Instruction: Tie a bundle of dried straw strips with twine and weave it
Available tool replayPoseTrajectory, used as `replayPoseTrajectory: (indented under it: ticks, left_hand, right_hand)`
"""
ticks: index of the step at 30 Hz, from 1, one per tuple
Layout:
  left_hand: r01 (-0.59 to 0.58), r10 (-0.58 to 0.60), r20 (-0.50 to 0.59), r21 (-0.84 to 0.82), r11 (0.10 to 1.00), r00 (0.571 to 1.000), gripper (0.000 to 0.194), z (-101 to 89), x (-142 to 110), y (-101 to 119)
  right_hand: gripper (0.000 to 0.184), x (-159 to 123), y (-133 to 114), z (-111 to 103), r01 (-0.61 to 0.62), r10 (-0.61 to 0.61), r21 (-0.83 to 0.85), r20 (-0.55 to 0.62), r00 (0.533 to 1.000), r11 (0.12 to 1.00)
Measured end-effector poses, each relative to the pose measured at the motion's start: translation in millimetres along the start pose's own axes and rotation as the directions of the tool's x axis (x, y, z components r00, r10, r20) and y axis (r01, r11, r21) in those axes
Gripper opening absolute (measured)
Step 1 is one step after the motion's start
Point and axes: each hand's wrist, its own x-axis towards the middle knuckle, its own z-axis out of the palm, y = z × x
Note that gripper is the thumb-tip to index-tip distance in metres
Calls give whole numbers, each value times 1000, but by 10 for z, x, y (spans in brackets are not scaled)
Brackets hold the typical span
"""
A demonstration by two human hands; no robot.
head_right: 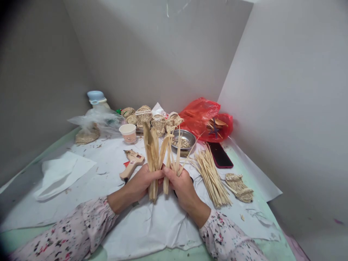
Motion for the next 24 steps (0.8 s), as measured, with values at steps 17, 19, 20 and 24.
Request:
replayPoseTrajectory:
  ticks: [17, 19, 20, 24]
  left_hand:
    - [54, -54, -4, -20, 998, 999, 15, -29, 7, -36]
    - [72, -73, -10, -27, 997, 997, 15, -31, 9, -34]
    - [77, -78, -17, -25, 997, 997, 15, -31, 11, -34]
    - [62, -63, -45, -19, 998, 997, 18, -30, 21, -41]
  right_hand:
    - [27, 22, 59, -35, -31, 34, 31, -101, 994, 999]
    - [27, 25, 69, -46, -26, 28, 23, -96, 995, 999]
    - [28, 24, 69, -45, -20, 21, 10, -91, 996, 1000]
    - [32, 8, 36, -12, 16, -22, -94, -58, 998, 995]
